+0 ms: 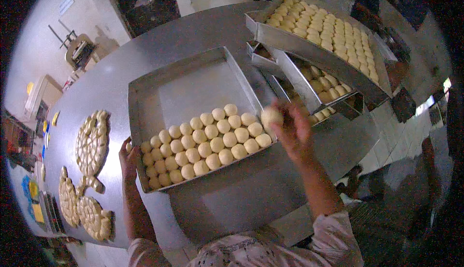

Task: The person rolls pieces of dough by hand and places them into a metal tray in a production area.

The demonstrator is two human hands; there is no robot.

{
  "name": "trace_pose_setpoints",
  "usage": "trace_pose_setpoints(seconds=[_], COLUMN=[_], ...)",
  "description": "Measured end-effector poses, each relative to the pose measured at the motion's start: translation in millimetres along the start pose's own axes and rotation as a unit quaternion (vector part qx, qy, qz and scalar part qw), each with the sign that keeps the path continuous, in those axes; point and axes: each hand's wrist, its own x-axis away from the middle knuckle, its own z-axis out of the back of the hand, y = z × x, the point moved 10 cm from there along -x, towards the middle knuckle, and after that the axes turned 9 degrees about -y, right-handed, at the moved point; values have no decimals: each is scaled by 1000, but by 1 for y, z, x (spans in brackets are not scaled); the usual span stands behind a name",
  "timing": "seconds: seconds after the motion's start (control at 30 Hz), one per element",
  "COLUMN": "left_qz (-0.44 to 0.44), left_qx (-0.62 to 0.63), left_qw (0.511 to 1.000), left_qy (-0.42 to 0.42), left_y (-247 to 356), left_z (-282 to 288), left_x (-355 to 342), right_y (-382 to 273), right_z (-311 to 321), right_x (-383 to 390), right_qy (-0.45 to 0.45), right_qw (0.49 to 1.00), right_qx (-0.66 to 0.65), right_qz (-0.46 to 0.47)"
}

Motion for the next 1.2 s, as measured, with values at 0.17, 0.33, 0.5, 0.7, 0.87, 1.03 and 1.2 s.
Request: trace_pose_setpoints(seconds=[0.17,0.33,0.5,0.7,0.87,1.03,1.2], left_qz=[-14,7,80,118,94,64,155], left_qx=[-7,52,79,351,-21,-492,-512], left_qw=[999,994,975,882,985,824,793], left_qy=[52,101,192,-290,-142,274,292], left_y=[11,21,11,44,-20,-14,-54], left_z=[26,29,27,-104,69,240,270], left_x=[26,105,170,193,152,127,110], right_y=[-67,53,-32,-9,29,70,43], right_z=[2,-41,-118,-285,-202,-161,-232], right_x=[-56,-54,-11,97,174,162,170], right_qy=[172,-111,-32,-300,-167,-59,-118], right_qw=[964,864,992,953,934,735,854], right_qx=[119,491,121,40,256,663,486], right_qz=[166,-5,-14,-29,-184,-130,-145])
